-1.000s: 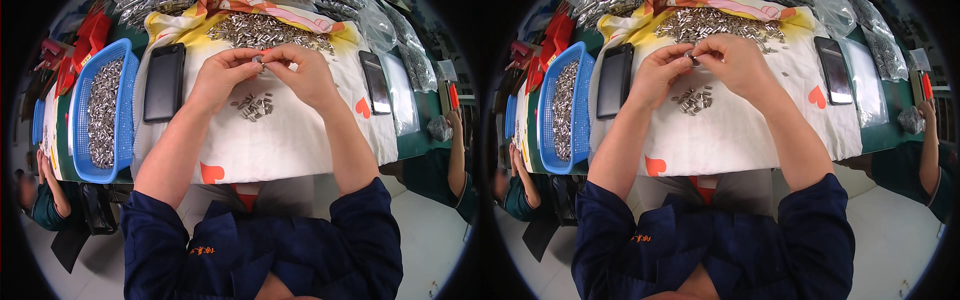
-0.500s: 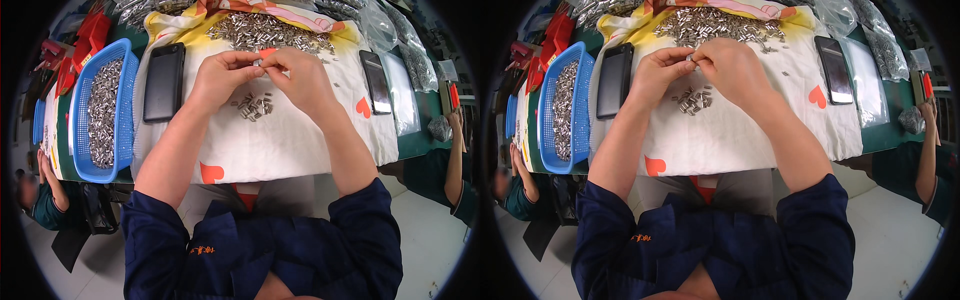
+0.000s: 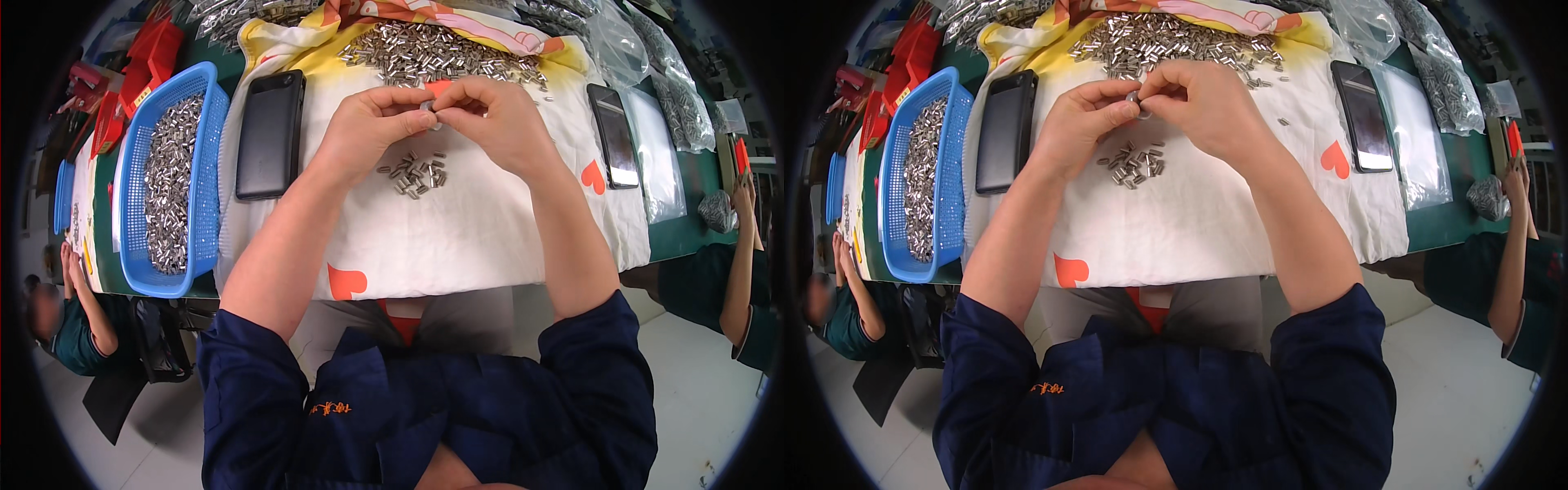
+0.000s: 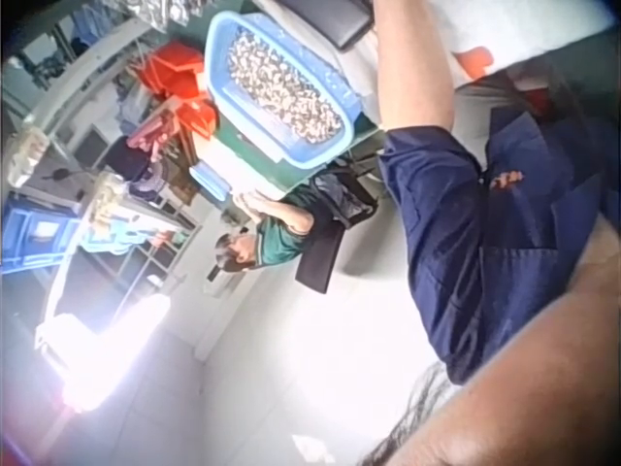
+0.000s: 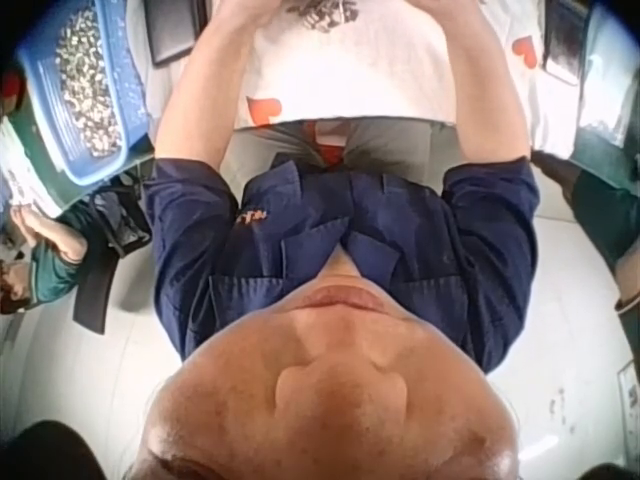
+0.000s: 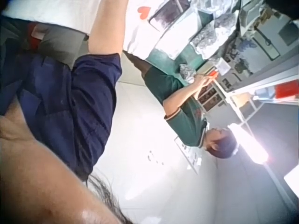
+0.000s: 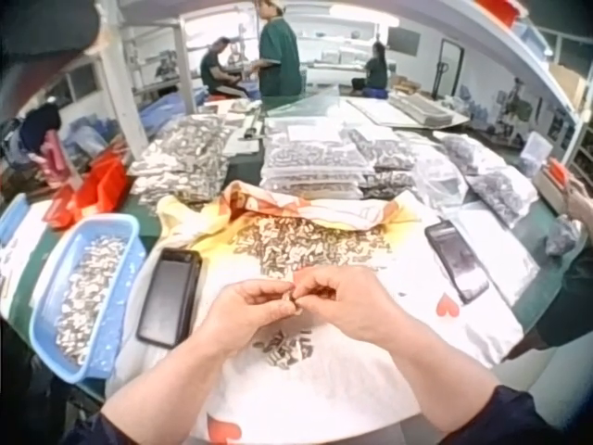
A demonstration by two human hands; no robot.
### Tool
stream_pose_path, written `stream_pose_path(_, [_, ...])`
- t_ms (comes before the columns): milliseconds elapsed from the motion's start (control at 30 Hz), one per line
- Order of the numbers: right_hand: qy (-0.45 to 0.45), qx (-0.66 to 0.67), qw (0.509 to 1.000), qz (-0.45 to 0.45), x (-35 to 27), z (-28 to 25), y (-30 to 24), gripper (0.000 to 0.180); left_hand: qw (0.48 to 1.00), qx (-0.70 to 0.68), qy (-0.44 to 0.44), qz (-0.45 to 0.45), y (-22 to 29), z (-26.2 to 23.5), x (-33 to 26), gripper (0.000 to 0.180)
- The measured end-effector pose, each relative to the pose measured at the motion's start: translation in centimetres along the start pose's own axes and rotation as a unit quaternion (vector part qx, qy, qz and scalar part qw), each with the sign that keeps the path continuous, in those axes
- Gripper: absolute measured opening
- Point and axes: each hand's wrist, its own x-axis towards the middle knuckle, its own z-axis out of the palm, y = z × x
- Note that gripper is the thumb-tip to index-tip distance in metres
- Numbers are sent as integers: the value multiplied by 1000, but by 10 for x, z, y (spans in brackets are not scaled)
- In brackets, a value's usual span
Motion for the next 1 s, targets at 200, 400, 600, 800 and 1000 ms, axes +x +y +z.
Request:
stream_pose_path(200, [24,81,996,27,13,-12,21,13,1000,19,-17,16,0,2,1,24])
stream_pose_path(400, [114,-96,988,35,20,-4,41,14,999,9,-30,12,1,3,-1,24])
stream_pose_path(600, [143,-331,924,-131,28,13,51,14,1000,14,-20,11,-2,0,2,27])
stream_pose_path(800, [135,-305,940,-67,25,12,46,10,1000,0,-16,4,-3,1,4,27])
stream_pose_path(1000, [122,-263,956,-38,18,13,31,10,999,-42,-2,31,-2,-1,3,26])
